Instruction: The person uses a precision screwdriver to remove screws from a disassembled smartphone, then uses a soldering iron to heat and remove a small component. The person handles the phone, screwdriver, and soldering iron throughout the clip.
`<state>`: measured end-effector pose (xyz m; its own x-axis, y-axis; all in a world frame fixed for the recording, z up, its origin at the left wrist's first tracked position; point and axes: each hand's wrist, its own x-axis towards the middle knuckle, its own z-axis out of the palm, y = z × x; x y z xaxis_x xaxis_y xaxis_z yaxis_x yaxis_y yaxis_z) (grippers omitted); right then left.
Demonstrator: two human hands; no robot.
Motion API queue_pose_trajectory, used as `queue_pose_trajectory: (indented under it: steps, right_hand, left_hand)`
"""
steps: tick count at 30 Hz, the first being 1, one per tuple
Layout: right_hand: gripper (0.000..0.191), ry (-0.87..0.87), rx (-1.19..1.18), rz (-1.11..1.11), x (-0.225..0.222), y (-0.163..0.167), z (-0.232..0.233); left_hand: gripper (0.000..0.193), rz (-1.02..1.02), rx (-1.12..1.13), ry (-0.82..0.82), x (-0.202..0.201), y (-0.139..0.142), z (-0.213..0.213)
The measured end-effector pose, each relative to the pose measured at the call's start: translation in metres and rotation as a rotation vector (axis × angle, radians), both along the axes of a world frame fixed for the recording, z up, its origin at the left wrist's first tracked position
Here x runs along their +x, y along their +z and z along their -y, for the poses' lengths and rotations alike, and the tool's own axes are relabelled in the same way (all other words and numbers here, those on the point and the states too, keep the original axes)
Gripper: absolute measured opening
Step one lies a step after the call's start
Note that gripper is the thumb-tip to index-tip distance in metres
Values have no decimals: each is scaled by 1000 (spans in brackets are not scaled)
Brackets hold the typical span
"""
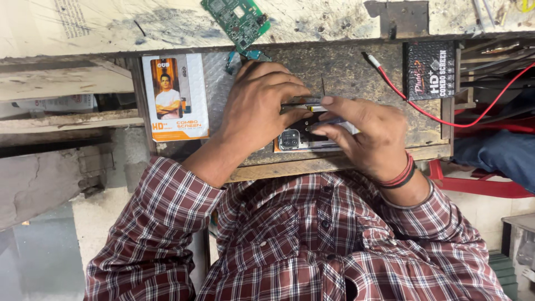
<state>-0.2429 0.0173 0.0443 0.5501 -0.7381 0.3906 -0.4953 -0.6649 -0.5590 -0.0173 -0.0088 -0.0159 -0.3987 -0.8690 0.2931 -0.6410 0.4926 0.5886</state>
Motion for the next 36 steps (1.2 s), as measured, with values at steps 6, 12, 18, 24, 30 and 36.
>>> queue_pose_trajectory:
  steps: [6, 12, 18, 24, 30, 36]
  right_hand:
    - [41, 28, 8, -28, 3, 2, -1]
    - [39, 104, 68, 50, 5, 5, 0]
    - [40, 44, 44, -20, 3, 4, 0]
    - [50, -32, 10, 5, -3, -7, -2]
    - [44, -190, 238, 544, -13, -35, 4]
    - [37, -317, 447, 748, -20, -51, 5]
  left_hand:
    - [34, -25, 12, -1, 2, 6, -1]
    - [34, -32, 1, 8, 2, 6, -1]
    - [32, -46, -37, 6, 3, 3, 0]
    - [33, -20, -12, -5, 1, 5, 0]
    - [37, -37, 23, -94, 0, 8, 0]
    - [39, -103, -27, -151, 1, 12, -2]
